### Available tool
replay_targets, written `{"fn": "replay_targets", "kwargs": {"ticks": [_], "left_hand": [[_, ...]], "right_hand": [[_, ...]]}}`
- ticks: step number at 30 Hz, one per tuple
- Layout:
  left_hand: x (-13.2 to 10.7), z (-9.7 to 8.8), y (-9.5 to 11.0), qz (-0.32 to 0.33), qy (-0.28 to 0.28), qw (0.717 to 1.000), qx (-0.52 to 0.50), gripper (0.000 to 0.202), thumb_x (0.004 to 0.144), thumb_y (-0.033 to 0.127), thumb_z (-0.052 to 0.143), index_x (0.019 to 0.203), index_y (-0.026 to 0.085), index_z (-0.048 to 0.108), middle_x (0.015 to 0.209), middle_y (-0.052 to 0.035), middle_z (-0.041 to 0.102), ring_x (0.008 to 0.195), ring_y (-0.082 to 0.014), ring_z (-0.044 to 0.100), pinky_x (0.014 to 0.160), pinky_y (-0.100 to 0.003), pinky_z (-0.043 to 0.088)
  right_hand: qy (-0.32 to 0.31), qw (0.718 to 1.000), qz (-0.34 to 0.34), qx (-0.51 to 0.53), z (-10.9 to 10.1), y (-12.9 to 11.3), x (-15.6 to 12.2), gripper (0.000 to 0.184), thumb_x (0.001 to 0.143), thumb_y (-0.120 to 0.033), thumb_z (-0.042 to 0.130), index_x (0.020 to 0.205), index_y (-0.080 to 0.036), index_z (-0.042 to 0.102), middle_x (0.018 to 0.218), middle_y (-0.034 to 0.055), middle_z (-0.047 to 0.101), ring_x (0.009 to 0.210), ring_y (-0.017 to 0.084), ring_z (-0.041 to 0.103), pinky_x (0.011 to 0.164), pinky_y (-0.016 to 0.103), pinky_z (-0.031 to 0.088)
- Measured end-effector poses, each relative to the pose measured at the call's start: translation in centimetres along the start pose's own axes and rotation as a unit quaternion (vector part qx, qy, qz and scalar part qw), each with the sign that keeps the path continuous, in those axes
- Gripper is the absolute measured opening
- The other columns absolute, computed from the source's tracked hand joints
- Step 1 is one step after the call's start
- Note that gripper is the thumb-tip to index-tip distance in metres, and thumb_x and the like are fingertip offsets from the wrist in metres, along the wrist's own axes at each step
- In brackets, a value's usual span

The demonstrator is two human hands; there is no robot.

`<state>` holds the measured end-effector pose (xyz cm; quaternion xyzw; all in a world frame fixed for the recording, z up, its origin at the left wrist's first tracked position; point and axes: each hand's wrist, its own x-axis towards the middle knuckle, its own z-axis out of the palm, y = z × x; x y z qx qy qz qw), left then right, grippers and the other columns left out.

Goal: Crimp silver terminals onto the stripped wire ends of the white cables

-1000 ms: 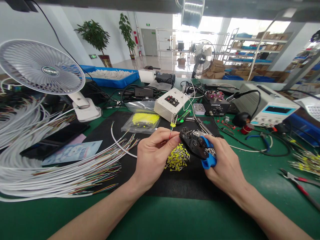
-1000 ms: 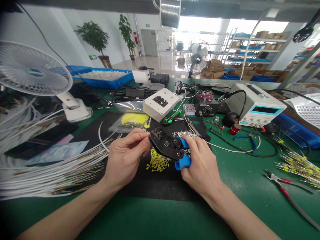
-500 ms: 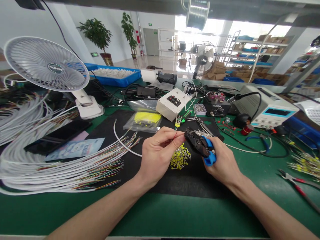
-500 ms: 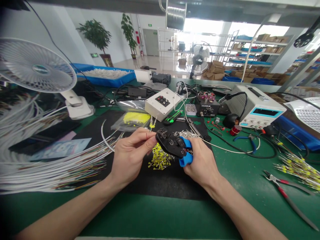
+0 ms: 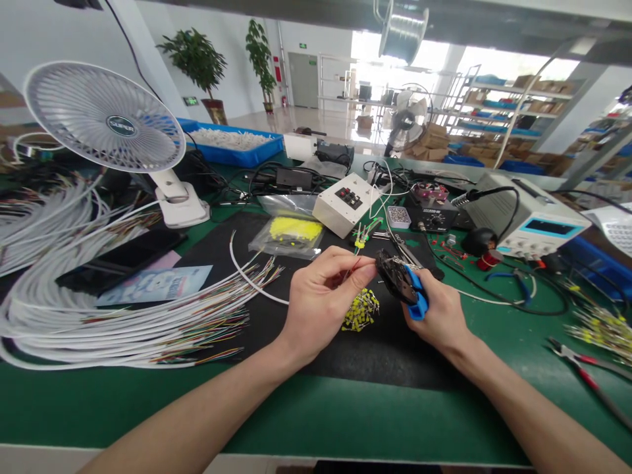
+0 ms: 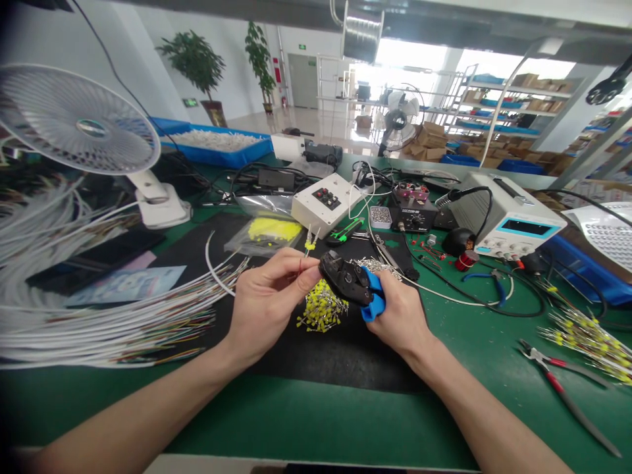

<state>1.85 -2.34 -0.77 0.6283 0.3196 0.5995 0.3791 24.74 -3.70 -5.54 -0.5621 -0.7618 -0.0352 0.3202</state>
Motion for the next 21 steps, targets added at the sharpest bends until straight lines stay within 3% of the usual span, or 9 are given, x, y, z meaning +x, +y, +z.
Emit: {"fn": "replay_targets", "kwargs": {"ticks": [5, 8, 12, 16, 19, 21], "left_hand": [[0.0, -0.1, -0.4, -0.002, 0.0, 1.0, 0.009, 0.012, 0.09, 0.025, 0.074, 0.099, 0.02, 0.079, 0.09, -0.0037, 0.068, 0.079, -0.0133, 0.06, 0.067, -0.024, 0.048], [-0.1, -0.1, -0.1, 0.03, -0.007, 1.0, 0.005, 0.011, 0.09, 0.02, 0.073, 0.099, 0.02, 0.079, 0.091, -0.0038, 0.067, 0.081, -0.0134, 0.06, 0.069, -0.024, 0.048], [-0.6, -0.2, 0.6, 0.101, -0.028, 0.994, 0.02, 0.016, 0.088, 0.014, 0.074, 0.101, 0.021, 0.078, 0.09, -0.0037, 0.066, 0.079, -0.0129, 0.06, 0.066, -0.025, 0.048], [-0.7, -0.2, 0.9, 0.122, -0.008, 0.991, 0.053, 0.015, 0.089, 0.016, 0.073, 0.102, 0.021, 0.078, 0.089, -0.0037, 0.066, 0.078, -0.013, 0.061, 0.067, -0.025, 0.048], [-0.3, -0.2, 0.9, 0.106, 0.028, 0.989, 0.096, 0.01, 0.091, 0.019, 0.071, 0.1, 0.02, 0.077, 0.089, -0.003, 0.067, 0.078, -0.013, 0.06, 0.069, -0.026, 0.048], [-0.1, -0.2, 0.9, 0.082, 0.001, 0.988, 0.13, 0.009, 0.093, 0.021, 0.069, 0.099, 0.019, 0.076, 0.088, -0.0028, 0.067, 0.076, -0.0126, 0.06, 0.068, -0.025, 0.047]], "right_hand": [[0.01, 1.0, -0.01, -0.003, 0.1, 0.1, 0.0, 0.03, 0.072, -0.018, 0.061, 0.101, -0.022, 0.057, 0.079, 0.0023, 0.067, 0.065, 0.022, 0.065, 0.06, 0.03, 0.046], [0.026, 0.999, -0.02, 0.001, -0.5, 0.0, 0.1, 0.034, 0.072, -0.018, 0.061, 0.106, -0.021, 0.058, 0.084, 0.0041, 0.066, 0.072, 0.023, 0.065, 0.065, 0.032, 0.049], [0.058, 0.995, -0.073, 0.031, -1.9, -0.3, 0.5, 0.057, 0.07, -0.018, 0.062, 0.126, -0.016, 0.054, 0.113, 0.0144, 0.064, 0.103, 0.03, 0.063, 0.089, 0.043, 0.052], [0.061, 0.987, -0.12, 0.082, -2.3, -0.8, 0.7, 0.074, 0.071, -0.018, 0.064, 0.142, -0.014, 0.046, 0.137, 0.0192, 0.055, 0.129, 0.035, 0.051, 0.111, 0.055, 0.039], [0.045, 0.986, -0.061, 0.148, -2.1, -1.2, 0.5, 0.069, 0.077, -0.019, 0.068, 0.143, -0.018, 0.049, 0.138, 0.0159, 0.057, 0.128, 0.033, 0.054, 0.11, 0.051, 0.042], [0.051, 0.975, 0.013, 0.214, -2.0, -1.5, 0.2, 0.061, 0.083, -0.023, 0.069, 0.142, -0.021, 0.052, 0.137, 0.0131, 0.06, 0.128, 0.031, 0.056, 0.11, 0.049, 0.044]]}}
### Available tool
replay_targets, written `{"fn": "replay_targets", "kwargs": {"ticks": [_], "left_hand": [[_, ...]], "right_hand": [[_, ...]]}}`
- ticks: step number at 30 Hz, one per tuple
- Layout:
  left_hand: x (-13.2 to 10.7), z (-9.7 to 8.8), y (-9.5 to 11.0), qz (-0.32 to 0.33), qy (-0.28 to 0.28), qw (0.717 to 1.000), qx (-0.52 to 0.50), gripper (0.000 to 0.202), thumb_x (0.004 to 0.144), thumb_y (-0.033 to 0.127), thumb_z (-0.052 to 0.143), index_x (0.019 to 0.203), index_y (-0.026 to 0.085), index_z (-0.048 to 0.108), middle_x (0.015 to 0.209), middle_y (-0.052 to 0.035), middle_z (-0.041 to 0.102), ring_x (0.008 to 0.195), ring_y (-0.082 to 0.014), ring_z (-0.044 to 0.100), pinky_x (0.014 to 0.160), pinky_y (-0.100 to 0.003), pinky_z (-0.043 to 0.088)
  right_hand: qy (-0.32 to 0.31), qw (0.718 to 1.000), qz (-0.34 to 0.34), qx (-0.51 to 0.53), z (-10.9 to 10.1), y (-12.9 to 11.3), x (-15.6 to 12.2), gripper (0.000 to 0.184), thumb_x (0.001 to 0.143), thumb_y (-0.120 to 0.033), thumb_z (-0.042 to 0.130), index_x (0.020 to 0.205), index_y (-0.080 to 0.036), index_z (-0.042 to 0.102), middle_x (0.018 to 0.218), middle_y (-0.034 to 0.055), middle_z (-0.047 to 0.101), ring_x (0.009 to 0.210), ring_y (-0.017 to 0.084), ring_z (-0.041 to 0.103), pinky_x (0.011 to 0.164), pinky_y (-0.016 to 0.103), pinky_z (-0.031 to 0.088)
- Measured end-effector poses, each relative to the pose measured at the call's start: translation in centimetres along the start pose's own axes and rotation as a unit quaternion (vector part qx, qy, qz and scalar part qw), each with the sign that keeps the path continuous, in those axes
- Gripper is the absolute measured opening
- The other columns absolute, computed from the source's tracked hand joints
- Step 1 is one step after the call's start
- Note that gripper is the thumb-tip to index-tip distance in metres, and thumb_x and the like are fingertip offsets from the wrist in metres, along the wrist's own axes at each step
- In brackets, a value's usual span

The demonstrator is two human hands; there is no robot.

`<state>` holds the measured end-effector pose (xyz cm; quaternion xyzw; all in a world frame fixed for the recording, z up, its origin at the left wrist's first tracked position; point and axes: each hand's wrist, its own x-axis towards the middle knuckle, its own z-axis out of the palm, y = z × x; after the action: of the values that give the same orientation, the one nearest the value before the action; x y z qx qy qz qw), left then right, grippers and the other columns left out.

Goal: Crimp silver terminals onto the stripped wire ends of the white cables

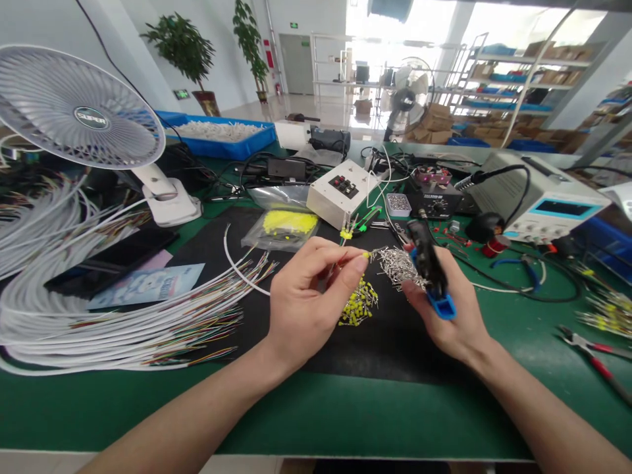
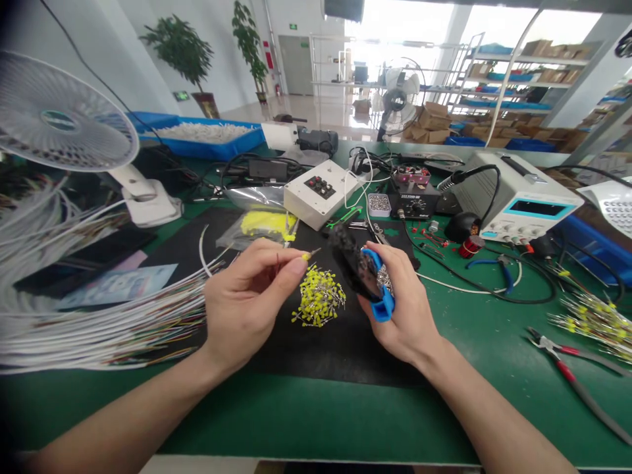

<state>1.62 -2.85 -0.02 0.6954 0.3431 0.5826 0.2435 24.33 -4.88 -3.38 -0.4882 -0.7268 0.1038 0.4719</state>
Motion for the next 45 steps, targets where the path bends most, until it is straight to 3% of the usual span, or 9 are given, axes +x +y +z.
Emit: {"fn": "replay_targets", "kwargs": {"ticks": [3, 6, 9, 12, 16, 21, 25, 37, 45], "left_hand": [[0.0, 0.1, -0.1, 0.001, -0.213, 0.976, 0.031, 0.012, 0.096, 0.025, 0.065, 0.098, 0.019, 0.076, 0.092, -0.0035, 0.068, 0.079, -0.0124, 0.062, 0.072, -0.025, 0.049], [-0.7, 0.5, -0.5, 0.049, -0.433, 0.898, 0.065, 0.02, 0.1, 0.03, 0.059, 0.102, 0.02, 0.077, 0.099, -0.0042, 0.07, 0.086, -0.0143, 0.065, 0.08, -0.027, 0.05], [-1.0, 0.9, -1.0, 0.091, -0.507, 0.851, 0.104, 0.025, 0.099, 0.039, 0.06, 0.104, 0.022, 0.077, 0.103, -0.0043, 0.069, 0.091, -0.0167, 0.065, 0.082, -0.028, 0.049], [0.1, 0.2, -0.9, 0.082, -0.504, 0.854, 0.1, 0.027, 0.096, 0.045, 0.064, 0.106, 0.023, 0.076, 0.108, -0.0039, 0.069, 0.096, -0.0167, 0.065, 0.087, -0.028, 0.048], [3.2, -2.8, -1.2, -0.03, -0.451, 0.873, 0.185, 0.026, 0.099, 0.043, 0.059, 0.096, 0.023, 0.074, 0.098, -0.0014, 0.07, 0.083, -0.0133, 0.065, 0.075, -0.025, 0.046], [4.6, -5.0, -3.0, -0.117, -0.547, 0.76, 0.33, 0.025, 0.084, 0.051, 0.073, 0.09, 0.027, 0.075, 0.081, 0.0011, 0.072, 0.069, -0.0162, 0.063, 0.059, -0.026, 0.038], [3.8, -4.0, -3.4, -0.129, -0.559, 0.742, 0.346, 0.024, 0.084, 0.051, 0.071, 0.08, 0.027, 0.073, 0.076, 0.0009, 0.072, 0.067, -0.0172, 0.063, 0.058, -0.027, 0.034], [2.9, -4.1, -2.7, -0.118, -0.526, 0.781, 0.315, 0.013, 0.087, 0.029, 0.06, 0.084, 0.022, 0.071, 0.075, -0.0003, 0.068, 0.065, -0.0151, 0.06, 0.061, -0.025, 0.04], [3.6, -3.6, -1.6, -0.098, -0.415, 0.882, 0.2, 0.014, 0.094, 0.037, 0.061, 0.099, 0.026, 0.067, 0.101, 0.0006, 0.071, 0.082, -0.0155, 0.065, 0.073, -0.022, 0.053]], "right_hand": [[0.065, 0.987, 0.098, 0.109, -0.1, -0.2, -0.2, 0.05, 0.089, -0.029, 0.069, 0.138, -0.026, 0.058, 0.138, 0.009, 0.063, 0.131, 0.029, 0.057, 0.114, 0.05, 0.04], [0.107, 0.958, 0.153, 0.216, -0.4, -0.2, 0.0, 0.047, 0.091, -0.031, 0.069, 0.137, -0.028, 0.06, 0.138, 0.0063, 0.065, 0.133, 0.028, 0.056, 0.116, 0.05, 0.039], [0.111, 0.932, 0.181, 0.293, -0.4, -0.1, 0.3, 0.048, 0.089, -0.031, 0.072, 0.135, -0.028, 0.062, 0.132, 0.0051, 0.069, 0.131, 0.028, 0.059, 0.116, 0.05, 0.039], [0.097, 0.912, 0.206, 0.34, -0.1, 0.2, 0.4, 0.043, 0.087, -0.031, 0.074, 0.13, -0.027, 0.067, 0.125, 0.0052, 0.073, 0.124, 0.028, 0.064, 0.113, 0.05, 0.042], [0.086, 0.888, 0.239, 0.383, 0.1, 0.6, 0.5, 0.038, 0.086, -0.027, 0.072, 0.124, -0.025, 0.071, 0.119, 0.0049, 0.076, 0.119, 0.028, 0.066, 0.112, 0.052, 0.043], [0.093, 0.861, 0.259, 0.429, 0.0, 0.7, 0.8, 0.033, 0.085, -0.023, 0.072, 0.118, -0.023, 0.074, 0.112, 0.0047, 0.077, 0.116, 0.028, 0.067, 0.112, 0.053, 0.044], [0.096, 0.867, 0.254, 0.417, -0.1, 1.0, 0.8, 0.032, 0.085, -0.024, 0.073, 0.117, -0.023, 0.074, 0.113, 0.0045, 0.077, 0.116, 0.027, 0.068, 0.113, 0.053, 0.042], [0.069, 0.882, 0.253, 0.393, -0.2, 1.6, 0.5, 0.034, 0.083, -0.029, 0.074, 0.116, -0.019, 0.074, 0.12, 0.0087, 0.075, 0.119, 0.028, 0.066, 0.113, 0.054, 0.042], [0.084, 0.824, 0.293, 0.477, -0.6, -0.1, 1.2, 0.038, 0.079, -0.028, 0.074, 0.116, -0.022, 0.072, 0.118, 0.0065, 0.075, 0.117, 0.026, 0.067, 0.108, 0.048, 0.048]]}}
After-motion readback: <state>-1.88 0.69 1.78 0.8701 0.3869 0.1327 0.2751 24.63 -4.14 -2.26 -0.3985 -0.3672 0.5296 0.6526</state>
